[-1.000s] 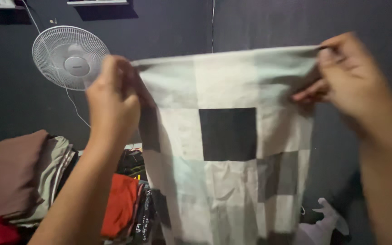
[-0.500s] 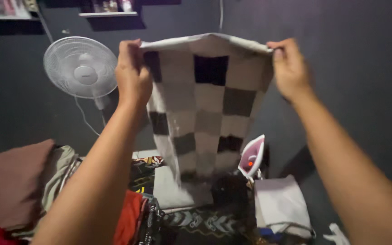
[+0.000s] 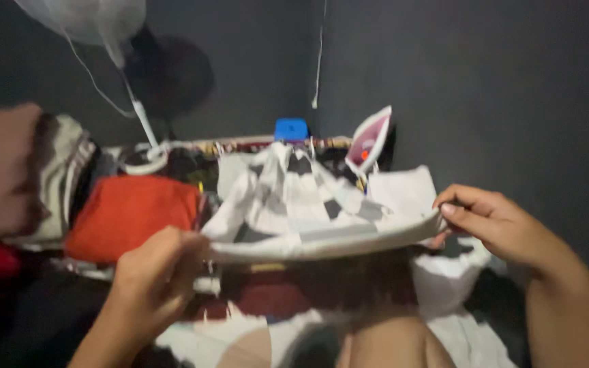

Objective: The person folds several pieces of clothing one by one, including a checkered shirt, a light blue short, a white short, and a pink short. Each item is smoothed, folded into a compact rectangle, and placed on a growing stack on the floor.

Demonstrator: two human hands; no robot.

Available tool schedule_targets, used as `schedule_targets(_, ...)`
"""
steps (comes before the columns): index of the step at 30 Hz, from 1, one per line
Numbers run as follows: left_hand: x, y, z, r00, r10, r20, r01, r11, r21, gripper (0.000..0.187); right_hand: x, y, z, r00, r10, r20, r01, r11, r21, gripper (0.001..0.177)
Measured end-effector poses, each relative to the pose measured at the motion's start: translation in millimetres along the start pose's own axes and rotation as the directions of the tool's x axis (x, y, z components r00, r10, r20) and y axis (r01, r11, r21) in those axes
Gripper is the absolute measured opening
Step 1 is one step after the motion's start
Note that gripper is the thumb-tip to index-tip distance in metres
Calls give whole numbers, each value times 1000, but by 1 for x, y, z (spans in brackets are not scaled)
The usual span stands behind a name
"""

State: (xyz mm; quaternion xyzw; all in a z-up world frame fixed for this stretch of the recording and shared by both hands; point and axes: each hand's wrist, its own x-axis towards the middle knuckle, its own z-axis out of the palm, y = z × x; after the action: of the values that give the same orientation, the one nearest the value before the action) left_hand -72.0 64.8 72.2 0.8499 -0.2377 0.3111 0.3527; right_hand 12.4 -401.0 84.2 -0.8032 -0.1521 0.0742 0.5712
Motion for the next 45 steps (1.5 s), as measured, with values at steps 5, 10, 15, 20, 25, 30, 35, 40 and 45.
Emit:
schedule_targets(5, -49, 20, -9, 959, -111, 259, 154, 976, -152, 9, -43, 23, 17, 983, 151, 100, -147, 988, -48, 22)
schedule_targets(10, -45, 1, 4, 868, -335, 366, 424, 884, -197, 17, -34, 43, 25, 986, 155, 61, -156, 988, 0, 24)
schedule_targets(15, -20, -79, 84, 882, -462, 87, 457, 886, 78, 23, 48, 104, 39, 969, 234, -79, -228, 970, 82, 21)
schedule_targets(20, 13, -159, 170, 864, -504, 21, 493, 852, 177, 47, 158, 175, 68, 956, 89, -279, -72, 995, 72, 28)
schedule_targets(25, 3, -179, 235, 863, -439, 252, 339, 871, 357, 88, 190, 235, 104, 939, -210, -271, 41, 854, -519, 78)
schedule_targets(30, -61, -157, 277, 879, -236, 414, 70, 924, 377, 90, 140, 270, 181, 996, -89, -6, 52, 639, -768, 75)
schedule_targets(35, -118, -152, 287, 784, -285, 551, -7, 884, 467, 88, 102, 268, 216, 916, 394, 72, -135, 473, -871, 94)
schedule_targets(40, -142, -155, 274, 799, -334, 500, 59, 872, 487, 89, 93, 250, 217, 939, 341, 45, -130, 474, -871, 99)
schedule_targets(45, -143, -137, 240, 712, -257, 653, -27, 920, 391, 104, 72, 216, 219, 937, 188, 294, 177, 470, -865, 111)
